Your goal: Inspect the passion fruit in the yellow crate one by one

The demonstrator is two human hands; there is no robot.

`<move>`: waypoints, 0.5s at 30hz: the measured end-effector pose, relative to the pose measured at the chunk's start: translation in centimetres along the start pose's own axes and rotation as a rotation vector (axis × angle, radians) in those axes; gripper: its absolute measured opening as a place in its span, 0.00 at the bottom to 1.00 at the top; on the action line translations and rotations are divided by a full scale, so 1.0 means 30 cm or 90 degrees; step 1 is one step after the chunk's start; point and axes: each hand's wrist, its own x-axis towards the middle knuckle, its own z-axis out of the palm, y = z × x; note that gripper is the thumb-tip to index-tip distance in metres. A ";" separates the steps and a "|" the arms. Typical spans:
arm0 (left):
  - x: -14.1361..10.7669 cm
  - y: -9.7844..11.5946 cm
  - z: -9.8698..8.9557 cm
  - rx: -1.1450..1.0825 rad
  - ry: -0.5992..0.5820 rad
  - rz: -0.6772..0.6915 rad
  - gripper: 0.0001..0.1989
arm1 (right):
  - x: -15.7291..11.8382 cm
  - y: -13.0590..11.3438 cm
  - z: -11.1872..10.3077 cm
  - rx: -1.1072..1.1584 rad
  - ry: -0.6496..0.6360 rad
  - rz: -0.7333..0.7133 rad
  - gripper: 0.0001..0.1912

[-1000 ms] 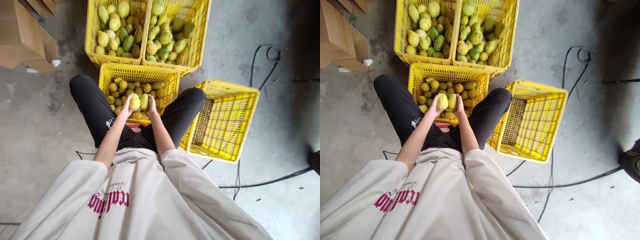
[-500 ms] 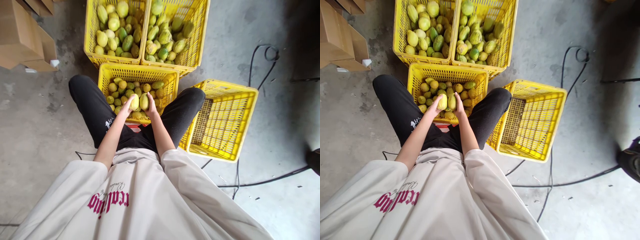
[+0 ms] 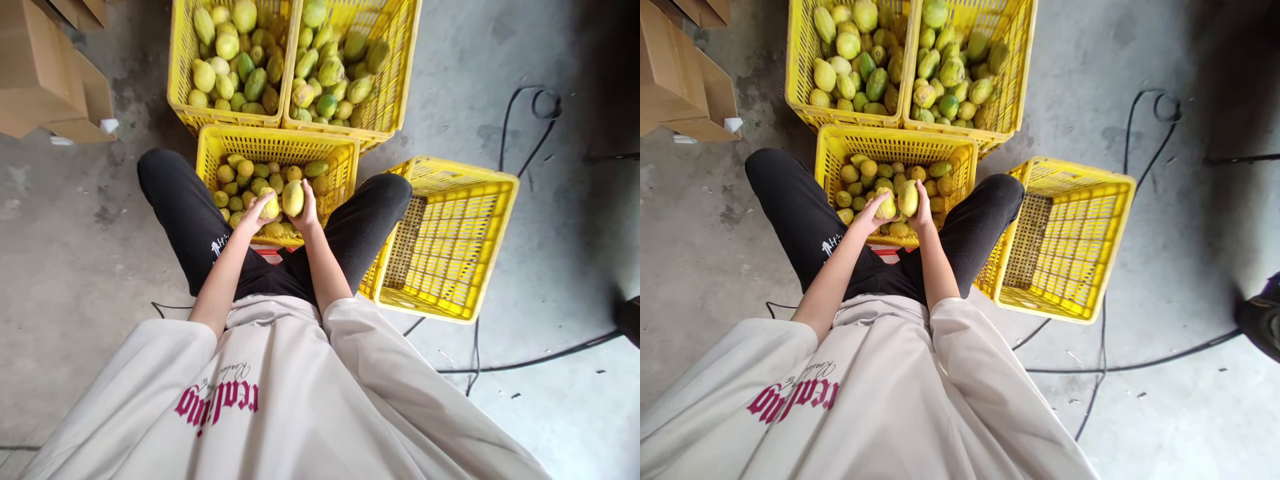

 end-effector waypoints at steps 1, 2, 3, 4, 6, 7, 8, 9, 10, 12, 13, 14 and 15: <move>-0.009 0.002 0.003 0.018 0.015 0.011 0.18 | -0.002 -0.001 0.002 0.001 0.002 0.000 0.33; -0.016 0.004 0.006 0.034 0.029 0.020 0.14 | -0.006 -0.003 0.005 -0.002 0.004 0.003 0.33; -0.022 0.005 0.010 0.043 0.039 0.027 0.11 | -0.011 -0.006 0.008 -0.010 0.007 0.006 0.34; -0.025 0.004 0.013 0.047 0.045 0.032 0.08 | -0.018 -0.011 0.013 -0.020 0.010 0.009 0.34; -0.027 0.003 0.020 0.048 0.044 0.043 0.02 | -0.038 -0.023 0.024 -0.041 0.018 0.013 0.35; -0.027 0.001 0.023 0.049 0.045 0.049 0.02 | -0.049 -0.030 0.031 -0.044 0.025 0.014 0.35; -0.027 0.000 0.025 0.049 0.050 0.054 0.03 | -0.061 -0.037 0.038 -0.041 0.035 0.018 0.34; -0.027 0.000 0.027 0.048 0.055 0.060 0.05 | -0.073 -0.042 0.046 -0.034 0.048 0.025 0.33; -0.028 0.000 0.029 0.046 0.059 0.064 0.07 | -0.083 -0.047 0.054 -0.026 0.060 0.035 0.31; -0.033 0.003 0.029 0.038 0.054 0.072 0.10 | -0.096 -0.050 0.066 -0.017 0.074 0.062 0.31; -0.037 0.005 0.029 0.034 0.046 0.077 0.10 | -0.099 -0.049 0.070 -0.017 0.075 0.072 0.31; -0.041 0.007 0.029 0.030 0.038 0.082 0.09 | -0.098 -0.046 0.073 -0.020 0.073 0.079 0.31; -0.045 0.010 0.028 0.026 0.032 0.084 0.08 | -0.095 -0.043 0.073 -0.024 0.071 0.080 0.31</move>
